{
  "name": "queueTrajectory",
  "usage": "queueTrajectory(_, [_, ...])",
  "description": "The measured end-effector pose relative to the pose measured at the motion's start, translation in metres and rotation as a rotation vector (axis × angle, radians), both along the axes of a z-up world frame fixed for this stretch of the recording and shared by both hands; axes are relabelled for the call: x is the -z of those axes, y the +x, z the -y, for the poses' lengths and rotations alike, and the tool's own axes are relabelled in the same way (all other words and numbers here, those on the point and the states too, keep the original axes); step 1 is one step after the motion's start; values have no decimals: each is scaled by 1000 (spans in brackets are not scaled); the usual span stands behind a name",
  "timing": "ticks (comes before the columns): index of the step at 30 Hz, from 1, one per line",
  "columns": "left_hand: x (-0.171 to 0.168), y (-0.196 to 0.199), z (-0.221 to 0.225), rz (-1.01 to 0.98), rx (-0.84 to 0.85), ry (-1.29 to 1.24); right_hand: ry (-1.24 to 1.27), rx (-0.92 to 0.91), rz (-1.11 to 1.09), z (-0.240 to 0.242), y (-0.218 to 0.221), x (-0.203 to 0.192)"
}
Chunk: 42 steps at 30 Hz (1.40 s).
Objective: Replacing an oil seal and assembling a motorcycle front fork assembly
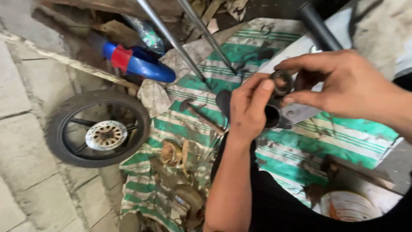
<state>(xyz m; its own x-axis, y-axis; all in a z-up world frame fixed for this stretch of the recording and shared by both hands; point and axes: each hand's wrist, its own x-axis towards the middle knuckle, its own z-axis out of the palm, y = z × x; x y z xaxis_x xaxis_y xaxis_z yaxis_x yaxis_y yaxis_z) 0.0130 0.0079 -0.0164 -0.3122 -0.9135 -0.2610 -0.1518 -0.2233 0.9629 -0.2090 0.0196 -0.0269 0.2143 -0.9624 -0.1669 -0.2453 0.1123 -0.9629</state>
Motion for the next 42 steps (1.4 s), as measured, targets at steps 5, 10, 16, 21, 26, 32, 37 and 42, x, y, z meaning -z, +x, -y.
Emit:
queueTrajectory(5, [4, -1, -6, -68, -37, 74, -23, 23, -43, -1, 1, 2])
queueTrajectory(10, [-5, 0, 0, -59, -54, 46, -18, 63, 46, 0, 10, 7])
queueTrajectory(16, [9, -2, 1, -190, -19, 39, -134, -10, -105, 3, -2, -17])
queueTrajectory(21, [-13, -6, 4, 6, 46, -36, -92, -17, -81, 4, 0, -25])
queueTrajectory(26, [-2, -4, 4, -52, 10, -108, 20, 25, 59, -3, -10, -5])
queueTrajectory(32, [9, -6, 5, -168, -11, -108, 30, 69, 145, 2, -11, -3])
queueTrajectory(37, [7, -7, 6, -179, -30, -124, 96, 62, 196, 7, -19, 3])
queueTrajectory(42, [6, -5, 7, -156, -16, -135, 203, 123, 302, 7, -18, 0])
